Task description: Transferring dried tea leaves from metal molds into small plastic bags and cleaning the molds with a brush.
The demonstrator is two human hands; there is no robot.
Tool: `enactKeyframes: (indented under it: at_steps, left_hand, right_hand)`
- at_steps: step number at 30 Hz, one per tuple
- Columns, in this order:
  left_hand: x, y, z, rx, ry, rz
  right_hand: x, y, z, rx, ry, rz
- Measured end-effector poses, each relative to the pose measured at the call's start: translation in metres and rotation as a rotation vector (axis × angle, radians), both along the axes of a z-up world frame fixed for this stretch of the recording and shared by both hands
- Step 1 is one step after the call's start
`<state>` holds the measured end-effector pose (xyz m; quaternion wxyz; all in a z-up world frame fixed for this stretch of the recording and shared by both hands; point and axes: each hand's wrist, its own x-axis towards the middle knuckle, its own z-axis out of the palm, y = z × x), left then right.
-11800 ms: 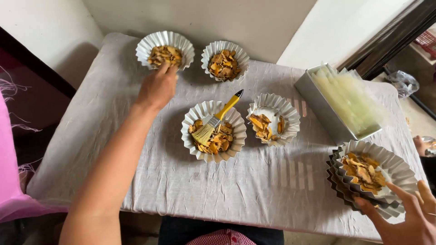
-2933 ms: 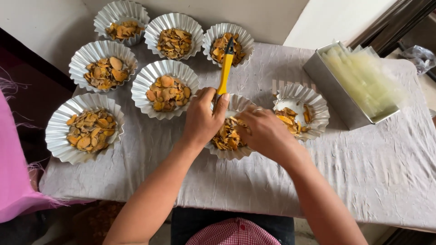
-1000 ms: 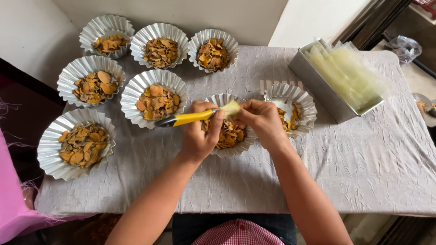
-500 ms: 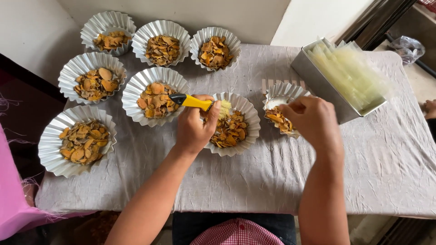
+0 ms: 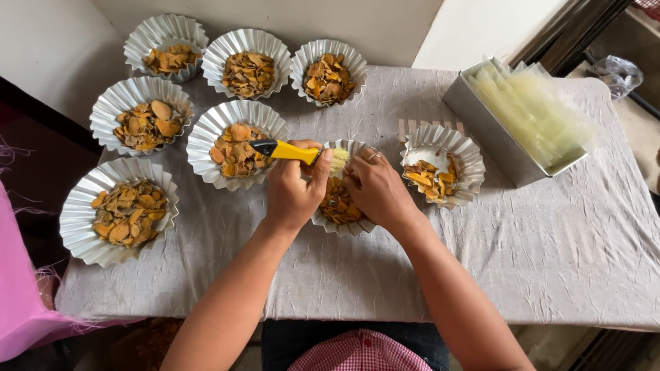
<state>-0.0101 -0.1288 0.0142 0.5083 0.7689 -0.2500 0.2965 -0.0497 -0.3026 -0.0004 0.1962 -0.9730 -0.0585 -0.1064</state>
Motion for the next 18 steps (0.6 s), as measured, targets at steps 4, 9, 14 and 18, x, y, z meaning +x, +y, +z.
enactKeyframes:
  at_steps: [4, 9, 14, 18]
  left_hand:
    - [-0.002, 0.000, 0.001, -0.011, 0.023, -0.018]
    - [-0.003, 0.000, 0.000, -0.041, 0.044, -0.007]
    - [-0.003, -0.005, -0.010, -0.123, 0.078, -0.080]
    - [0.008, -0.001, -0.011, 0.065, -0.031, 0.042]
  right_hand:
    - [-0.003, -0.001, -0.008, 0.006, 0.030, -0.010]
    - [-0.013, 0.007, 0.027, 0.375, 0.051, -0.100]
    - [-0.018, 0.008, 0.043, 0.850, 0.019, -0.132]
    - [-0.025, -0.006, 0.053, 0.756, -0.146, -0.156]
